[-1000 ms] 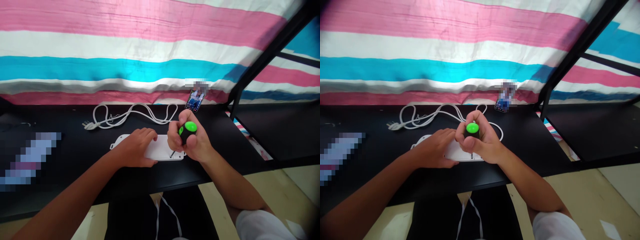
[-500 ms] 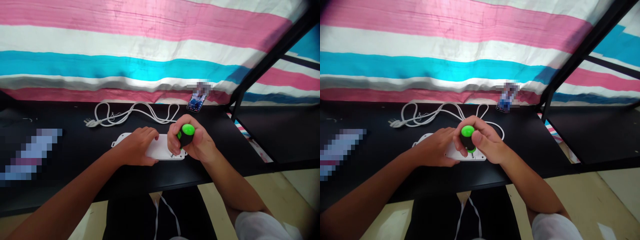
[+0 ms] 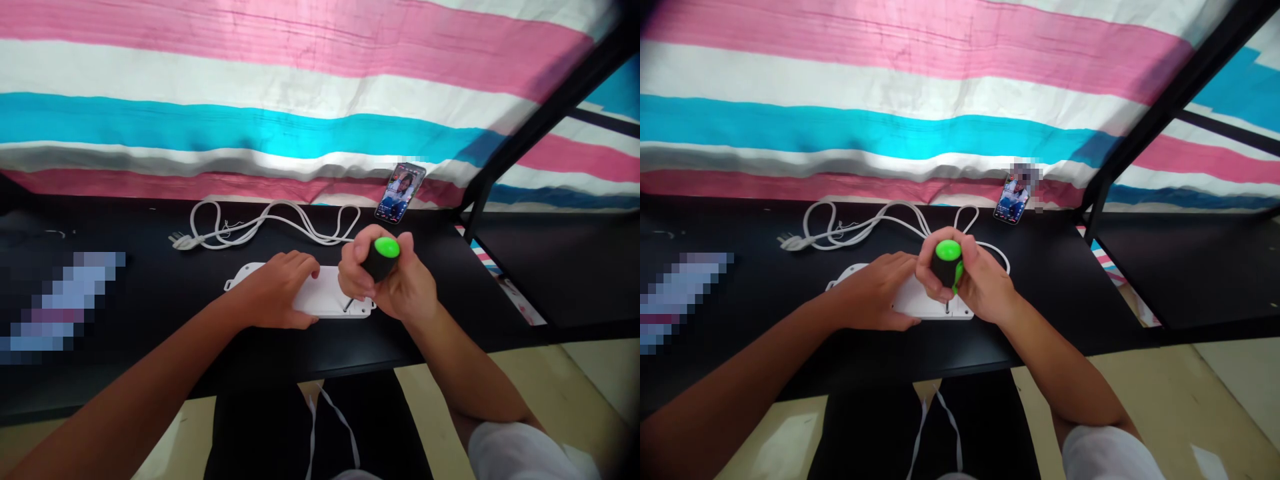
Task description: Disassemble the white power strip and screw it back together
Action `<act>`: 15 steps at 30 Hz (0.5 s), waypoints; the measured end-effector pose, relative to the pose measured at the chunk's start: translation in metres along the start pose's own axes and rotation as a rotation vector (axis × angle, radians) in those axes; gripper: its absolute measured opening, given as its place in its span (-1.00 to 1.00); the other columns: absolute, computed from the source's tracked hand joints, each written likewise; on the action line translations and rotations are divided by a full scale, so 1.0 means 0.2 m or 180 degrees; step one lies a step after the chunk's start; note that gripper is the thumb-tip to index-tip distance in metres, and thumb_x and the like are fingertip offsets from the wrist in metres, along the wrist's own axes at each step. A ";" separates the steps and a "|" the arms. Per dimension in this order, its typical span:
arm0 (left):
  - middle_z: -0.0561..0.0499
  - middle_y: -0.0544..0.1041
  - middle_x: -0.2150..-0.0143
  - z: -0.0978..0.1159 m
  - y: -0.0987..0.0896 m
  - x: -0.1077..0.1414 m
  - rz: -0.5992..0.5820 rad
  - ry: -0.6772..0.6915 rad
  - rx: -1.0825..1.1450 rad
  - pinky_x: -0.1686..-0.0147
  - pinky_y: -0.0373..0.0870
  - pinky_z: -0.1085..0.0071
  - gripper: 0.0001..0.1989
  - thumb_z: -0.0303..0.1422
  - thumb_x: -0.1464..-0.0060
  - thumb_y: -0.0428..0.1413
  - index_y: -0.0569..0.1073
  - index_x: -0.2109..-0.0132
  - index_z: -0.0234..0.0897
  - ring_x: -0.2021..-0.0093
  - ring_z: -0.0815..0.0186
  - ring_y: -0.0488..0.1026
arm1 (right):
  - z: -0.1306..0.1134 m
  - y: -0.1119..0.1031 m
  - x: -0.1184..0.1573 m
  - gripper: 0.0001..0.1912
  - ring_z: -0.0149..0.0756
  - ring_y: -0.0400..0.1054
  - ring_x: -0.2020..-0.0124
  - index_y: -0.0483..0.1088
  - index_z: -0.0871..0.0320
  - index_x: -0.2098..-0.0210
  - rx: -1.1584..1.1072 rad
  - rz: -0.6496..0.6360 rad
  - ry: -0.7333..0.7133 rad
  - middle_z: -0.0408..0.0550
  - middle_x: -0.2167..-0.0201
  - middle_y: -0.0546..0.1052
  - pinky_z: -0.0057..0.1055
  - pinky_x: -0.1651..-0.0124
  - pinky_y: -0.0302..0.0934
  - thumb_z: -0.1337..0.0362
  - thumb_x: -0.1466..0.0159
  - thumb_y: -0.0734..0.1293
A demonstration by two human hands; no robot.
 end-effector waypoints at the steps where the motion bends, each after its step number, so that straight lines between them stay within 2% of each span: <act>1: -0.13 0.48 0.00 0.00 0.00 0.00 -0.0027 0.0001 -0.0026 0.00 0.33 0.06 -0.42 -0.10 0.07 0.33 0.33 -0.04 -0.20 0.00 -0.05 0.44 | 0.00 0.00 0.00 -0.52 -0.49 0.04 0.61 0.26 0.05 0.14 -0.0039 -0.0016 -0.0046 -0.27 0.52 0.28 -0.48 0.52 0.08 -0.25 -0.44 0.15; 3: -0.13 0.48 0.01 0.00 0.01 0.00 -0.0069 -0.0008 -0.0090 0.01 0.33 0.07 -0.42 -0.10 0.07 0.33 0.32 -0.02 -0.22 0.01 -0.04 0.44 | -0.01 0.00 0.00 -0.56 -0.51 0.00 0.62 0.23 0.02 0.11 -0.0023 -0.0038 -0.0145 -0.31 0.52 0.26 -0.51 0.53 0.07 -0.22 -0.40 0.24; 5: -0.13 0.48 0.01 0.00 0.01 0.00 -0.0078 0.0007 -0.0117 0.01 0.32 0.08 -0.42 -0.10 0.07 0.33 0.32 -0.01 -0.22 0.00 -0.03 0.44 | -0.02 0.00 0.00 -0.61 -0.52 0.07 0.60 0.25 0.04 0.12 0.0096 -0.0021 -0.0179 -0.29 0.47 0.28 -0.50 0.50 0.11 -0.15 -0.41 0.30; 8: -0.13 0.48 0.01 0.00 0.01 -0.01 -0.0085 0.0033 -0.0153 0.01 0.32 0.08 -0.42 -0.10 0.06 0.33 0.31 -0.02 -0.23 0.00 -0.04 0.44 | -0.02 -0.02 0.01 -0.60 -0.49 0.19 0.54 0.31 0.09 0.15 0.0199 0.0078 -0.0114 -0.20 0.38 0.32 -0.44 0.46 0.17 -0.13 -0.44 0.26; 13: -0.11 0.48 0.05 0.00 0.01 -0.01 -0.0067 0.0020 -0.0185 0.04 0.33 0.08 -0.42 -0.09 0.08 0.34 0.31 0.00 -0.22 0.04 -0.02 0.44 | -0.03 0.00 0.00 -0.57 -0.54 0.07 0.61 0.22 0.01 0.10 -0.0074 -0.0049 -0.0191 -0.27 0.42 0.31 -0.53 0.56 0.05 -0.16 -0.36 0.35; 15: -0.12 0.48 0.04 0.00 0.01 -0.01 -0.0077 0.0003 -0.0181 0.03 0.33 0.07 -0.42 -0.09 0.07 0.33 0.32 -0.01 -0.22 0.02 -0.04 0.44 | -0.03 0.00 0.00 -0.59 -0.54 0.12 0.61 0.21 0.01 0.12 -0.0007 -0.0118 -0.0277 -0.27 0.40 0.32 -0.54 0.55 0.09 -0.11 -0.35 0.39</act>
Point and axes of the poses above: each hand's wrist, its own x-axis away from the middle knuckle, its own y-axis out of the palm, z = x × y, the point moved 7 cm from there along -x, towards the middle knuckle
